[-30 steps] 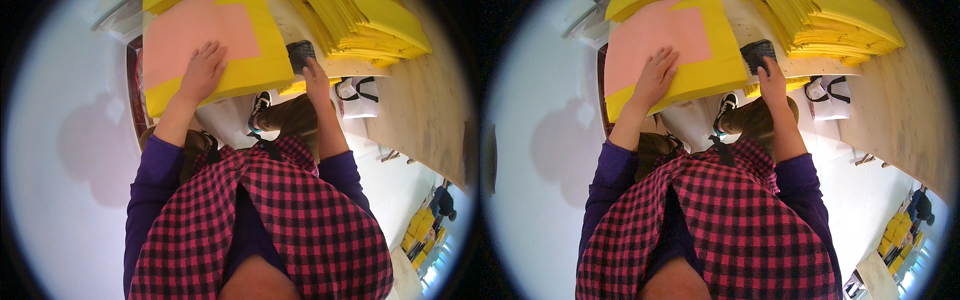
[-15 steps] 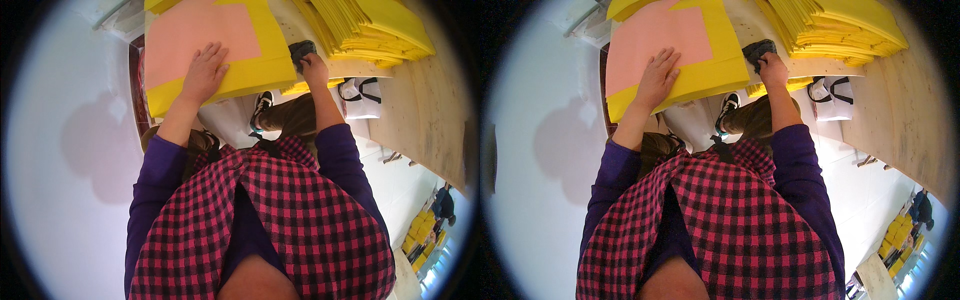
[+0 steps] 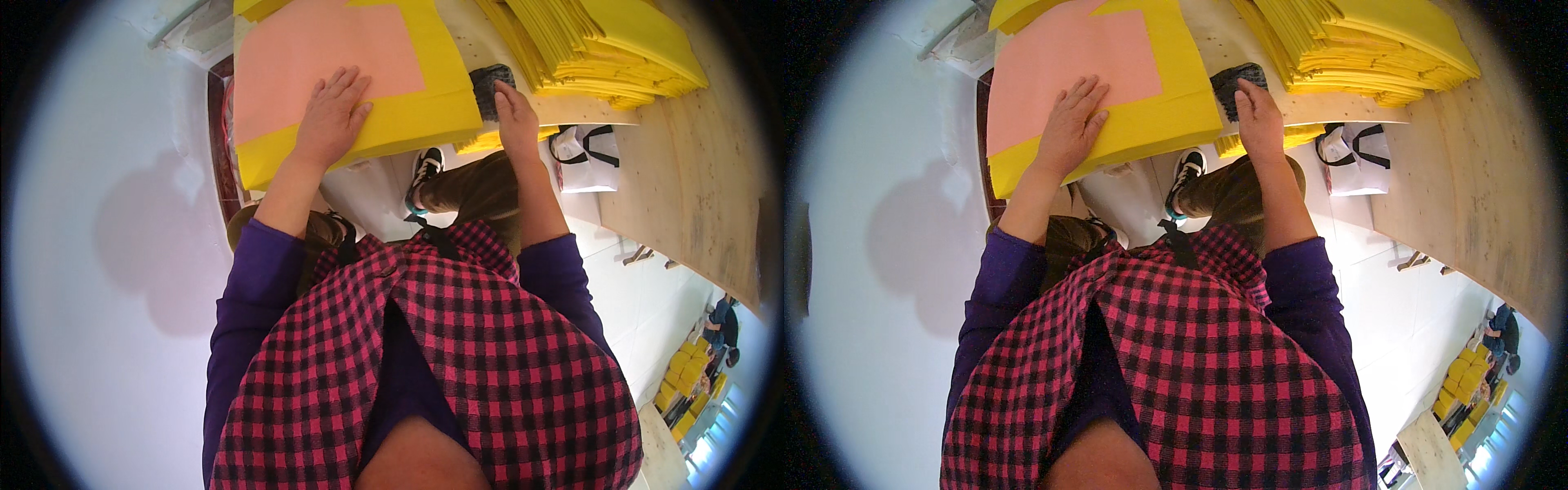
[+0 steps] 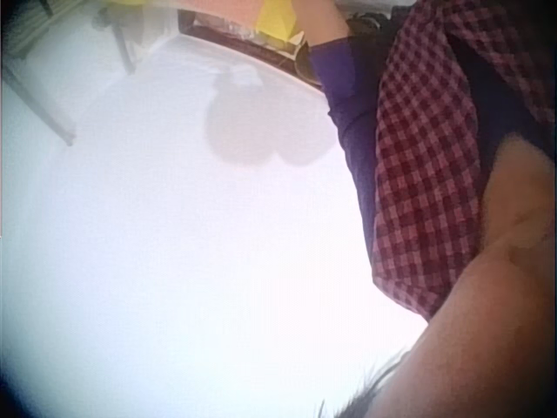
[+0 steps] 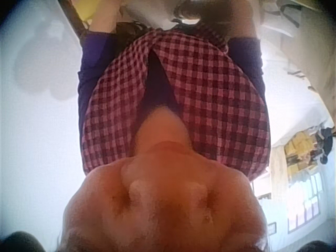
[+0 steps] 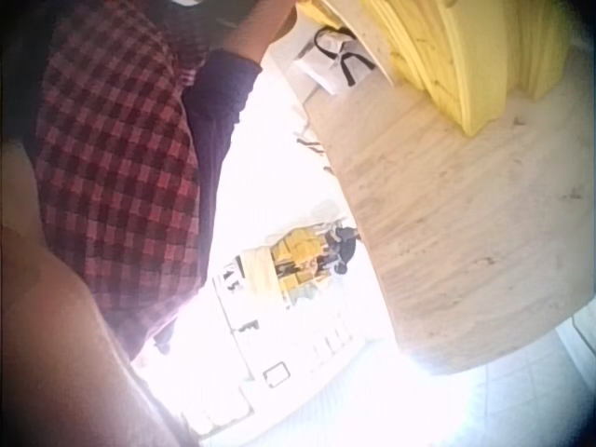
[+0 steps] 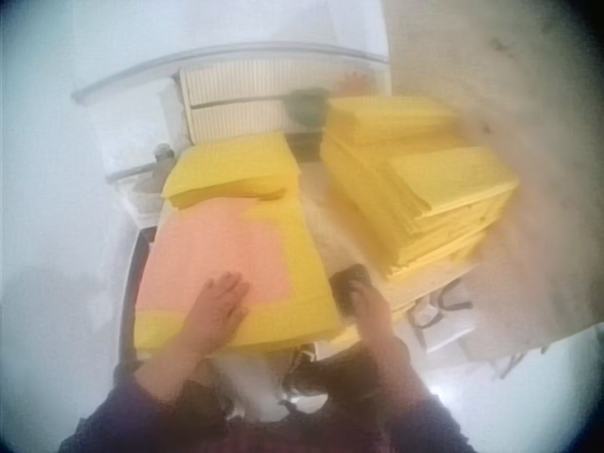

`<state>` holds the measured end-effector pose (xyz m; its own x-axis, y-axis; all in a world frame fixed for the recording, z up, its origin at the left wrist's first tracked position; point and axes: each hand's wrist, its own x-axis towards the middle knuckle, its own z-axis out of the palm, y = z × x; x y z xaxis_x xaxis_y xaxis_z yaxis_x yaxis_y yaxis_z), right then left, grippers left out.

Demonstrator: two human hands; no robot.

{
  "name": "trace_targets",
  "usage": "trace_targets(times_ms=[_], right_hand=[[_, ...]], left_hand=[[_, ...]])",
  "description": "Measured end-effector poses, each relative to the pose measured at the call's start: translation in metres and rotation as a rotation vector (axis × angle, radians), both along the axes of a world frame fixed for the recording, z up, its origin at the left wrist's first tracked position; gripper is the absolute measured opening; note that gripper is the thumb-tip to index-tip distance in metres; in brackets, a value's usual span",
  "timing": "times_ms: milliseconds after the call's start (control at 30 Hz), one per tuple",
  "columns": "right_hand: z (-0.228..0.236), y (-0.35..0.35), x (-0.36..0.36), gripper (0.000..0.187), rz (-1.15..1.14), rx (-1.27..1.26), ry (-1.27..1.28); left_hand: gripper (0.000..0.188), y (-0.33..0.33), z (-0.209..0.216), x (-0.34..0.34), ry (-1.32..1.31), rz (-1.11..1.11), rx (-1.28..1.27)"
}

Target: The person folds yellow and pink sheets of paper or foam on a workbench, aligning edges and pressing folds. They stack the folded sheets and continue folding additional sheets from a nearby pile.

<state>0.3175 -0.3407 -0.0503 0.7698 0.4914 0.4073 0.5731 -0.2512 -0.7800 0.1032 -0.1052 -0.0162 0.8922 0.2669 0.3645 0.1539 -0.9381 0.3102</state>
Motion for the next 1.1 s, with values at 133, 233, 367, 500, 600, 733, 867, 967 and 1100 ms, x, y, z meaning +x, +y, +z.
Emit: trace_targets(times_ms=[133, 233, 367, 500, 600, 733, 867, 967, 1100], right_hand=[[0.011, 0.004, -0.023, 0.031, 0.076, 0.033, 0.149], [0.015, 0.006, -0.032, 0.037, 0.106, 0.017, 0.253], [0.018, 0.011, -0.034, 0.05, 0.157, -0.03, 0.413], [0.02, 0.016, -0.036, 0.056, 0.206, -0.018, 0.521], [0.022, 0.015, -0.039, 0.055, 0.244, 0.067, 0.731], [0.026, 0.014, -0.04, 0.052, 0.221, 0.099, 0.829], [0.03, 0.017, -0.038, 0.049, 0.207, 0.128, 0.815], [0.031, 0.019, -0.036, 0.05, 0.235, 0.121, 0.828], [0.03, 0.02, -0.034, 0.049, 0.24, 0.121, 0.857]], left_hand=[[0.043, 0.0, 0.001, -0.001, 0.0, -0.003, -0.012], [0.043, 0.0, 0.001, -0.001, -0.009, 0.001, -0.007], [0.042, 0.0, -0.001, 0.001, -0.009, -0.003, -0.003], [0.042, 0.001, -0.001, 0.001, -0.015, -0.009, -0.002], [0.041, 0.001, -0.001, 0.0, -0.018, -0.012, -0.001], [0.041, 0.001, 0.0, 0.002, -0.01, -0.015, 0.0], [0.04, -0.001, 0.003, 0.001, -0.004, -0.011, -0.016], [0.039, -0.001, 0.004, 0.0, 0.015, -0.002, -0.022], [0.039, -0.001, 0.003, 0.0, 0.013, 0.0, -0.021]])
